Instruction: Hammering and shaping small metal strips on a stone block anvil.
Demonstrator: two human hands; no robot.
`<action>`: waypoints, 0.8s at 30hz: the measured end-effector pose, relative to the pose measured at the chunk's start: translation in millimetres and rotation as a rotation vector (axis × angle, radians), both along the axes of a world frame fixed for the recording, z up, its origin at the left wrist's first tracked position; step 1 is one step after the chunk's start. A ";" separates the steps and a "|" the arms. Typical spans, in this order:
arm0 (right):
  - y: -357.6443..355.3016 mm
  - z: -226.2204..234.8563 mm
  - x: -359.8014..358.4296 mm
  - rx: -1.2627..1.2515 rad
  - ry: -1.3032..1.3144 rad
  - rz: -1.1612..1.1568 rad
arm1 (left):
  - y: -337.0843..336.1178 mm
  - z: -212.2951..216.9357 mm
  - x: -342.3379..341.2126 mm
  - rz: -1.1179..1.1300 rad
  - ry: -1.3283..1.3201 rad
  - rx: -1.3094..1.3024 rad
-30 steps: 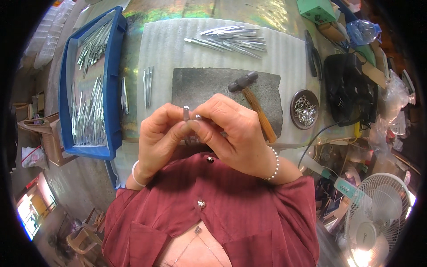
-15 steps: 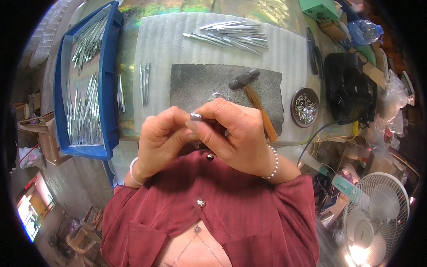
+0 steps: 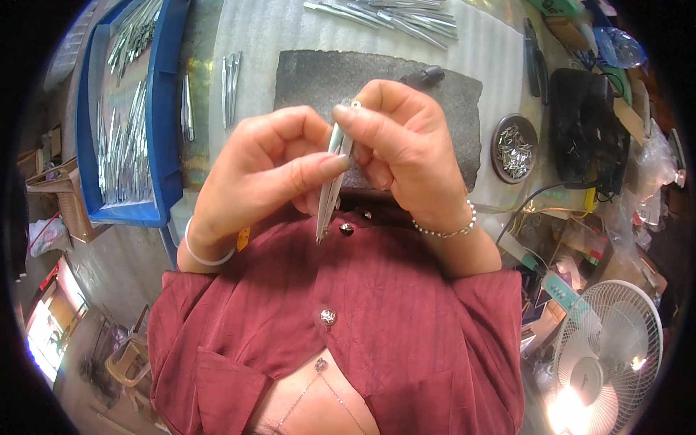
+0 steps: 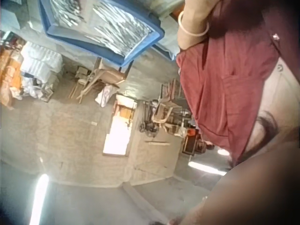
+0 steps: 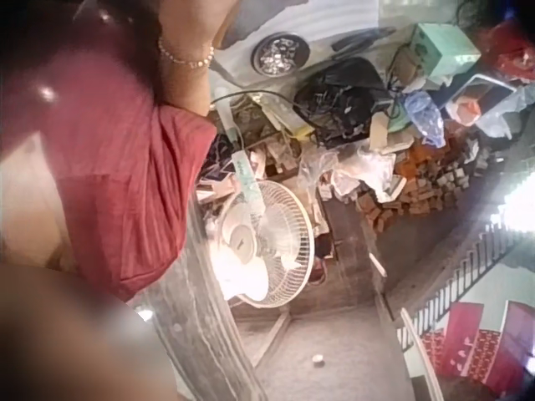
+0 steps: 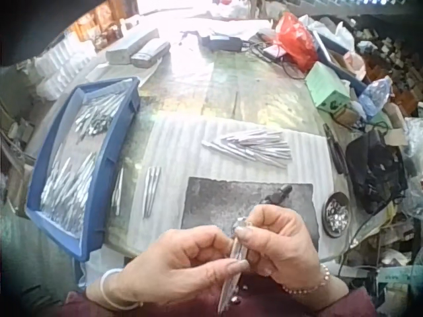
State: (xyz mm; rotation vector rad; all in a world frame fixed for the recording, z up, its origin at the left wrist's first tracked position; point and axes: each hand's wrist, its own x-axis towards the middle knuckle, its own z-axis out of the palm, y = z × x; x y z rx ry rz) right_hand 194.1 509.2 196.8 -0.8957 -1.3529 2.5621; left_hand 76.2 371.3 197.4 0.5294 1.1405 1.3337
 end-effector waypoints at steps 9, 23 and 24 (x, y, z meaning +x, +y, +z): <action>0.3 -7.3 7.7 -0.103 0.029 -0.057 | 11.6 5.0 1.7 -0.044 -0.088 -0.087; -10.4 2.4 32.6 -0.034 0.122 -0.220 | 23.4 18.0 11.4 -0.196 -0.033 -0.064; -9.9 2.7 34.5 -0.029 0.114 -0.232 | 25.4 18.7 11.9 -0.220 0.008 -0.061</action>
